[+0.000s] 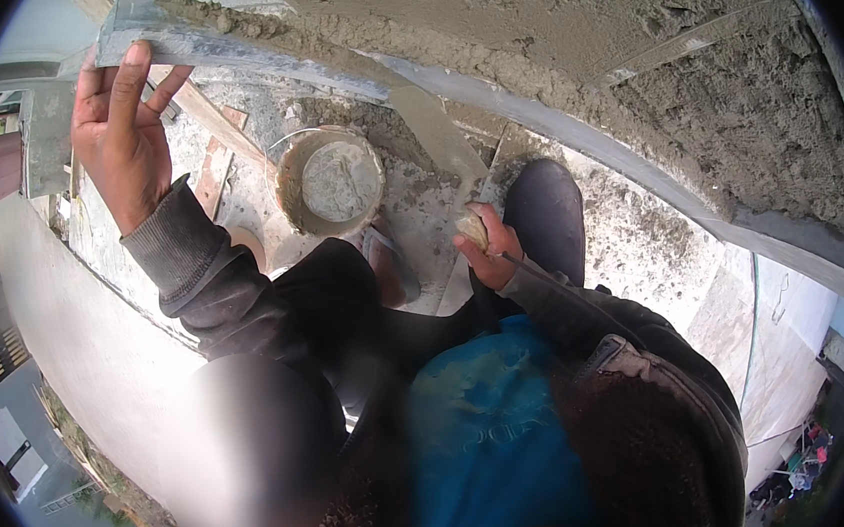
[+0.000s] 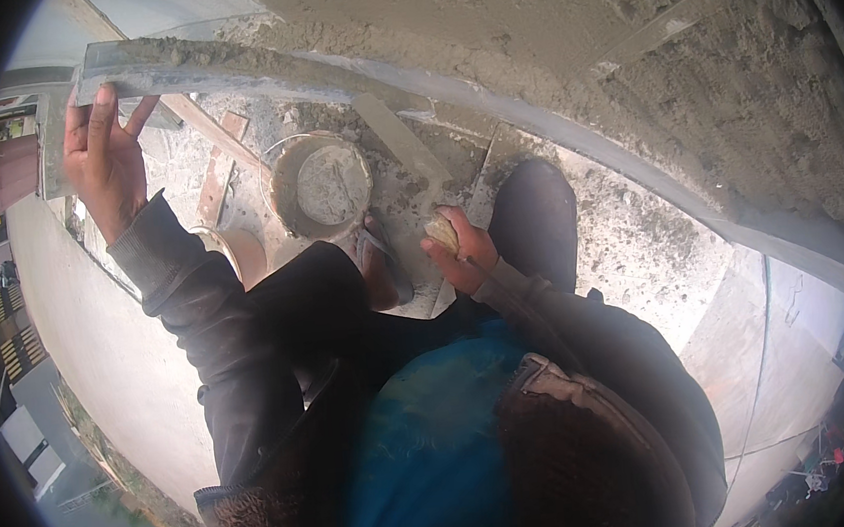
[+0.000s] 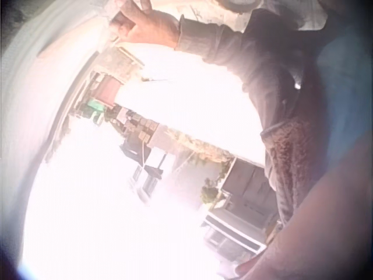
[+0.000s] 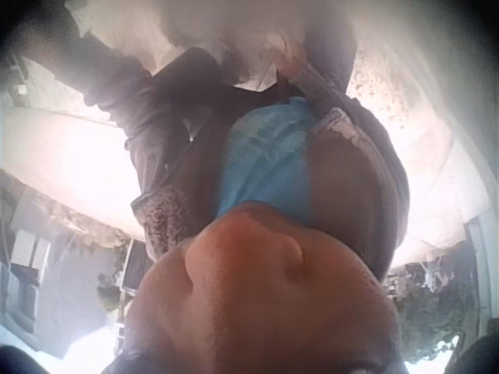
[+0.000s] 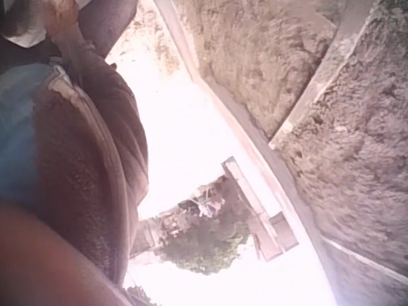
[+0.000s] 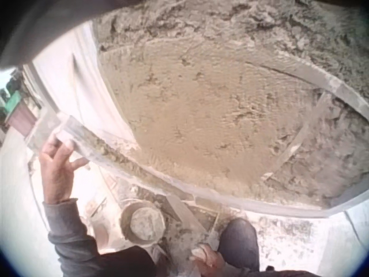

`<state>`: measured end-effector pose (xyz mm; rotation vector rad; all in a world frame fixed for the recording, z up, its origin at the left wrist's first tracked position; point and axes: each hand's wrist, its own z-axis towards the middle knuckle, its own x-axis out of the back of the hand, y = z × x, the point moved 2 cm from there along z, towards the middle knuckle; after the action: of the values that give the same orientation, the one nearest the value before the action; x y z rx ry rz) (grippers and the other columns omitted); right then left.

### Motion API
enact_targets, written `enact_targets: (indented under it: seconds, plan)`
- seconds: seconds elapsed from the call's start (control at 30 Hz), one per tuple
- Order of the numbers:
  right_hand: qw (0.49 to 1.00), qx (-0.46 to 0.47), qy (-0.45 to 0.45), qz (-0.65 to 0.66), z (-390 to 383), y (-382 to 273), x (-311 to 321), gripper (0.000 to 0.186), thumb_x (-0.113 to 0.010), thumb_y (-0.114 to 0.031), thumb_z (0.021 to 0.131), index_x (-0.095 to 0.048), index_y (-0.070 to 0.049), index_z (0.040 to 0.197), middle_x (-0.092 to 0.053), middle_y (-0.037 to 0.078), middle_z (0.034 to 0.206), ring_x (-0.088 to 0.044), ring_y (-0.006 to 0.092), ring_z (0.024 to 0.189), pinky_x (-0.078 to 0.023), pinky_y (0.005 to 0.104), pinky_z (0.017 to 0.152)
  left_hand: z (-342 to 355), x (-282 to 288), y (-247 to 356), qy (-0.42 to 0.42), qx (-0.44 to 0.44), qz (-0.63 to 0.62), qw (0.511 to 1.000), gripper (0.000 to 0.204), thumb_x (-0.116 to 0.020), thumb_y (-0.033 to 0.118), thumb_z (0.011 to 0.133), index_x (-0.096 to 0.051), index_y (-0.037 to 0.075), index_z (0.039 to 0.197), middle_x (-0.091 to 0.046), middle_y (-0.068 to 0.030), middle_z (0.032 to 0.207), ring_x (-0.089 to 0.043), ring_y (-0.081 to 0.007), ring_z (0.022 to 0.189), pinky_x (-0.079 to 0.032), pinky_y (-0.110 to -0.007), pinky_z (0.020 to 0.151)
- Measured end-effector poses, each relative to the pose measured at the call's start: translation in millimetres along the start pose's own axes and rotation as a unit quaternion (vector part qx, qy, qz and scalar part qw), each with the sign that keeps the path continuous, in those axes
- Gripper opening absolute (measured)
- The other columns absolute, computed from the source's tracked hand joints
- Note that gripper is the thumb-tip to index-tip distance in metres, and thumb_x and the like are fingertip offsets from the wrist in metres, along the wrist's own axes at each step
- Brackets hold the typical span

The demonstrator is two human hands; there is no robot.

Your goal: The person scoops cement from a bucket with a trowel and applies it to a concrete floor, smoothing the surface. They repeatedly transfer cement and use a straightedge to level the applied material.

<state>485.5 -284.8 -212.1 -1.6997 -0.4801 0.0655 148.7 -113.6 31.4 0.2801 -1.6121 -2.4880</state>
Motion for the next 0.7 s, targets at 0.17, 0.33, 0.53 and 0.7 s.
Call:
enact_targets:
  seconds: [0.17,0.33,0.53,0.7]
  plan:
    - [0.983,0.164,0.078,0.024,17,-125,34,0.051,-0.065,-0.025,0.094,-0.048,0.005,0.132,-0.066,0.023,0.100,-0.069,0.0378,0.088,-0.055,0.0412,0.078,-2,-45,19,-0.039,-0.007,0.024,0.999,0.039,-0.076,0.005,0.086,-0.057,-0.006,0.119,-0.068,-0.0132,0.097,-0.069,-0.0182,0.083,-0.064,-0.035,0.073]
    - [0.930,0.348,0.117,-0.025,33,-207,43,0.052,-0.067,-0.024,0.093,-0.051,0.004,0.133,-0.063,0.019,0.097,-0.067,0.0325,0.078,-0.055,0.0379,0.069,-10,-59,33,-0.054,-0.024,0.052,0.997,0.039,-0.078,0.000,0.082,-0.058,-0.002,0.116,-0.067,-0.0111,0.101,-0.068,-0.0163,0.086,-0.062,-0.034,0.074]
    - [0.948,0.278,0.118,-0.104,30,-169,29,0.051,-0.068,-0.026,0.092,-0.054,-0.003,0.135,-0.061,0.012,0.089,-0.064,0.0281,0.068,-0.054,0.0371,0.058,-16,-35,21,-0.057,-0.011,0.090,0.994,0.046,-0.080,0.007,0.083,-0.055,0.003,0.122,-0.067,-0.0132,0.106,-0.067,-0.0208,0.093,-0.061,-0.037,0.078]
    - [0.978,0.139,0.099,-0.119,48,-45,12,0.051,-0.063,-0.027,0.096,-0.052,0.004,0.134,-0.064,0.028,0.119,-0.067,0.0410,0.101,-0.055,0.0444,0.084,-16,17,15,-0.034,0.020,0.075,0.996,0.053,-0.075,0.005,0.086,-0.048,0.000,0.132,-0.068,-0.0158,0.106,-0.066,-0.0248,0.101,-0.055,-0.052,0.091]
